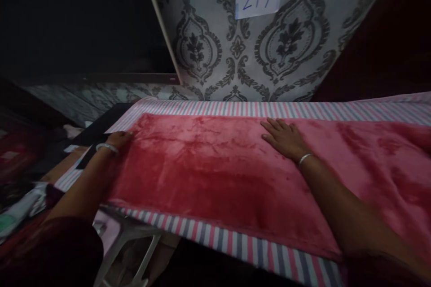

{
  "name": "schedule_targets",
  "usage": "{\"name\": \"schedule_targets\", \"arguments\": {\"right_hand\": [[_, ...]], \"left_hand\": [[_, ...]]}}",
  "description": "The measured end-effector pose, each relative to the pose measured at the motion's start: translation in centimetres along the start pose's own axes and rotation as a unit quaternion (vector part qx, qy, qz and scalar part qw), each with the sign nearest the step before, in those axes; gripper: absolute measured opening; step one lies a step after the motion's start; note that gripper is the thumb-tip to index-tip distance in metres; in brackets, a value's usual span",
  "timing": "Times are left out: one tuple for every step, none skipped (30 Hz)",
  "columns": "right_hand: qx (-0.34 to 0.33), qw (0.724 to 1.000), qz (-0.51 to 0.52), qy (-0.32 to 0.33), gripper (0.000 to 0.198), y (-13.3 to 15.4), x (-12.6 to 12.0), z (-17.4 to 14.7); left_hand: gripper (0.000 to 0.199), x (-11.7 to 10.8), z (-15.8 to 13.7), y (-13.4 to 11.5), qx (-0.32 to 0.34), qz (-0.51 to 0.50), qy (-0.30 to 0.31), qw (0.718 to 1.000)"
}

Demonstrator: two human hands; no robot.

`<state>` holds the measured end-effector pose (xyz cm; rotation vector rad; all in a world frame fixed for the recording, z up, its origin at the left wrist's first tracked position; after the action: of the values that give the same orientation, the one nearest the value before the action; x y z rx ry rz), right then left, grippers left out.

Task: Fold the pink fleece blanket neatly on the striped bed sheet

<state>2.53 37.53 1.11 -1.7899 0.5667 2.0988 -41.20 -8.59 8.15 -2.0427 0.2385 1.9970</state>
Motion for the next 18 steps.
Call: {"name": "schedule_targets", "arguments": {"right_hand": [[-0.004, 1.0, 0.006, -0.004, 0.067, 0.0, 0.1, 0.0], [-0.007, 1.0, 0.013, -0.009, 0.067, -0.1, 0.1, 0.0], [-0.008, 1.0, 0.02, -0.014, 0.068, -0.2, 0.2, 0.0], [-0.007, 0.999, 0.027, -0.018, 0.068, -0.2, 0.2, 0.0], [-0.005, 0.999, 0.033, -0.021, 0.068, -0.3, 0.2, 0.0], [-0.003, 0.999, 0.039, -0.023, 0.068, -0.3, 0.2, 0.0], [-0.003, 0.999, 0.044, -0.024, 0.068, -0.3, 0.2, 0.0], [-0.003, 0.999, 0.047, -0.026, 0.068, -0.3, 0.2, 0.0], [-0.004, 0.998, 0.049, -0.028, 0.068, -0.3, 0.1, 0.0], [-0.004, 0.998, 0.05, -0.032, 0.068, -0.3, 0.1, 0.1], [-0.004, 0.998, 0.049, -0.035, 0.068, -0.2, 0.0, 0.1], [-0.003, 0.998, 0.046, -0.036, 0.068, -0.3, 0.0, 0.1], [-0.003, 0.998, 0.042, -0.036, 0.069, -0.3, 0.1, 0.2], [-0.002, 0.999, 0.038, -0.034, 0.069, -0.3, 0.2, 0.2], [-0.001, 0.999, 0.033, -0.031, 0.07, -0.3, 0.3, 0.3], [0.0, 0.999, 0.029, -0.029, 0.07, -0.3, 0.4, 0.3], [0.001, 0.999, 0.027, -0.027, 0.07, -0.2, 0.5, 0.4], [0.002, 0.999, 0.025, -0.025, 0.07, -0.2, 0.5, 0.5]], "left_hand": [[0.045, 0.3, -1.4, 1.1, -0.007, 0.002, 0.013, 1.0], [0.045, 0.7, -2.8, 2.2, -0.013, 0.006, 0.026, 1.0], [0.046, 1.1, -4.2, 3.2, -0.015, 0.012, 0.036, 0.999], [0.046, 1.5, -5.4, 3.9, -0.014, 0.018, 0.042, 0.999], [0.045, 1.8, -6.5, 4.6, -0.012, 0.027, 0.045, 0.999], [0.043, 2.0, -7.3, 5.0, -0.012, 0.037, 0.044, 0.998], [0.041, 2.1, -7.9, 5.4, -0.015, 0.047, 0.039, 0.998], [0.038, 2.0, -8.4, 5.7, -0.021, 0.054, 0.029, 0.998], [0.036, 2.0, -8.7, 6.0, -0.03, 0.058, 0.02, 0.998], [0.036, 1.9, -8.9, 6.2, -0.04, 0.058, 0.013, 0.997], [0.036, 1.8, -9.0, 6.2, -0.047, 0.054, 0.009, 0.997], [0.038, 1.9, -9.1, 6.2, -0.049, 0.045, 0.013, 0.998], [0.039, 1.9, -9.1, 6.1, -0.047, 0.036, 0.02, 0.998], [0.041, 1.9, -9.0, 6.1, -0.044, 0.028, 0.028, 0.998], [0.041, 1.8, -8.8, 6.0, -0.04, 0.021, 0.036, 0.998], [0.042, 1.7, -8.6, 5.9, -0.036, 0.015, 0.041, 0.998], [0.043, 1.5, -8.2, 5.9, -0.033, 0.01, 0.044, 0.998], [0.044, 1.2, -7.8, 5.7, -0.03, 0.004, 0.045, 0.999]]}}
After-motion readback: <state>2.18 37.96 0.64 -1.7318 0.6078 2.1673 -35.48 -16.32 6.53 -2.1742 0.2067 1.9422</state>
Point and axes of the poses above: each hand's wrist, its own z-axis towards the middle knuckle, its own x-axis out of the palm, y = z × x, the point moved 10 cm from there along z, towards the middle knuckle
